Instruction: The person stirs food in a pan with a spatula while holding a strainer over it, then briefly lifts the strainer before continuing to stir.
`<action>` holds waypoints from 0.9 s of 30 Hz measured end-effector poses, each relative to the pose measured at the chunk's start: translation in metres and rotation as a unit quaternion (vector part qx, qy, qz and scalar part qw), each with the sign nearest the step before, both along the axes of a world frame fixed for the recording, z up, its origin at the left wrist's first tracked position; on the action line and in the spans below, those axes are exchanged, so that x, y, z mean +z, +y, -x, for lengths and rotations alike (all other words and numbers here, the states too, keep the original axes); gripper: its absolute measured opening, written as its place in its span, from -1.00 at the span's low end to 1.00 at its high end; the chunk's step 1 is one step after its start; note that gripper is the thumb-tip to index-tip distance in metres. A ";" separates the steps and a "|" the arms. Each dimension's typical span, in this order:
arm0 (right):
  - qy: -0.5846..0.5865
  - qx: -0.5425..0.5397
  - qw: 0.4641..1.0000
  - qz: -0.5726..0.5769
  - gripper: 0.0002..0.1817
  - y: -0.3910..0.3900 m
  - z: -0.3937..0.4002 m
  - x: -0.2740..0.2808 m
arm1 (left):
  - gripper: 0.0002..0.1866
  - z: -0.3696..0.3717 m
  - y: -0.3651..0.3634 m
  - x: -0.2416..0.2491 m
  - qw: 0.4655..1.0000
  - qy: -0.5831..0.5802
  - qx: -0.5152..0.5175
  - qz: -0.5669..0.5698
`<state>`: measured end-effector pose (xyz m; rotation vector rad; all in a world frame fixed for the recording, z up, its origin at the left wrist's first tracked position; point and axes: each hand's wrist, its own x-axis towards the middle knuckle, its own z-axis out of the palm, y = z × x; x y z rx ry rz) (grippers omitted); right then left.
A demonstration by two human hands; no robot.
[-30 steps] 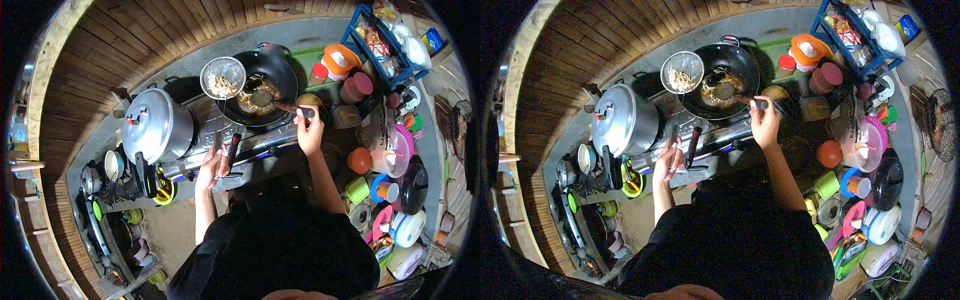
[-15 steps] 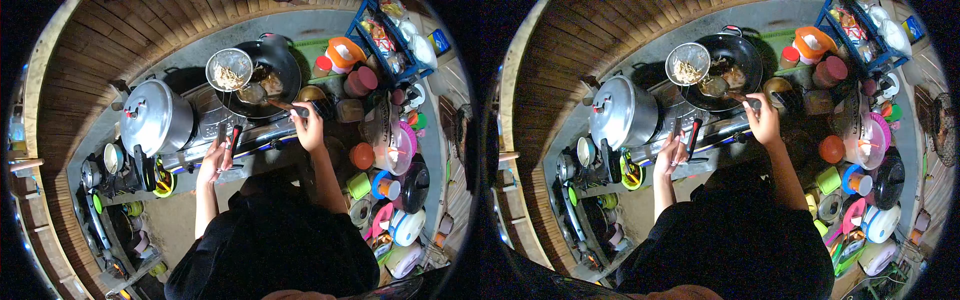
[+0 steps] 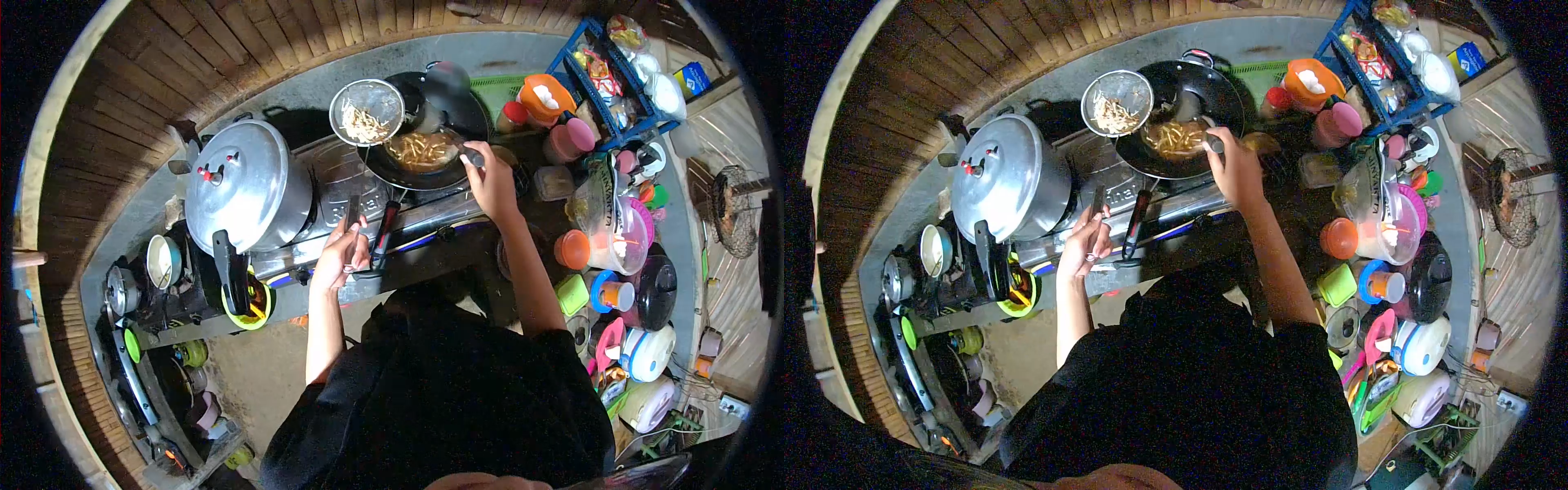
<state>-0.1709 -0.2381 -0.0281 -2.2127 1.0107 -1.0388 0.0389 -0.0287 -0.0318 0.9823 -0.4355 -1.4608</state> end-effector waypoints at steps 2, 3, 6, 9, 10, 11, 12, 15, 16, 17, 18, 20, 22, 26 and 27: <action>-0.005 0.000 1.000 0.024 -0.75 0.008 0.004 0.015 | -0.82 -0.007 0.002 -0.003 1.000 0.022 -0.016 0.010; 0.021 -0.006 1.000 -0.002 -0.74 0.013 0.006 0.023 | -0.82 -0.010 0.003 -0.005 0.999 0.022 -0.019 0.013; 0.025 0.010 0.999 0.027 -0.70 0.013 0.009 0.028 | -0.83 -0.017 0.004 -0.008 0.999 0.029 -0.022 0.023; 0.071 0.020 0.996 0.056 -0.69 0.012 0.007 0.037 | -0.84 -0.028 0.002 -0.008 0.997 0.050 -0.048 0.037; 0.074 0.022 0.995 0.059 -0.69 0.012 0.006 0.041 | -0.84 -0.028 0.001 -0.007 0.997 0.045 -0.046 0.035; 0.076 0.023 0.995 0.062 -0.70 0.010 0.004 0.045 | -0.84 -0.028 0.000 -0.007 0.998 0.042 -0.042 0.024; 0.076 0.018 0.995 0.068 -0.70 0.008 0.003 0.046 | -0.83 -0.029 -0.001 -0.008 0.998 0.040 -0.038 0.013; 0.110 -0.006 0.992 0.058 -0.71 0.013 0.009 0.045 | -0.83 -0.035 -0.004 -0.010 0.997 0.037 -0.056 0.030; 0.121 -0.028 0.992 0.016 -0.73 0.021 0.012 0.048 | -0.83 -0.037 -0.001 -0.012 0.996 0.038 -0.066 0.038; 0.130 -0.049 0.990 -0.020 -0.74 0.025 0.012 0.055 | -0.81 -0.040 0.000 -0.015 0.995 0.053 -0.075 0.045; 0.131 -0.051 0.990 -0.017 -0.74 0.031 0.012 0.063 | -0.81 -0.041 -0.001 -0.015 0.994 0.054 -0.076 0.048; 0.093 -0.075 0.984 -0.133 -0.77 0.045 0.013 0.074 | -0.81 -0.042 0.000 -0.013 0.995 0.056 -0.079 0.040; 0.052 -0.080 0.985 -0.145 -0.76 0.039 0.025 0.052 | -0.81 -0.046 0.000 -0.014 0.994 0.050 -0.090 0.036; -0.037 -0.110 0.975 -0.191 -0.78 0.040 0.033 0.015 | -0.82 -0.056 -0.001 -0.014 0.992 0.036 -0.112 0.046; -0.037 -0.111 0.975 -0.189 -0.78 0.041 0.031 0.008 | -0.81 -0.058 -0.001 -0.014 0.992 0.029 -0.109 0.048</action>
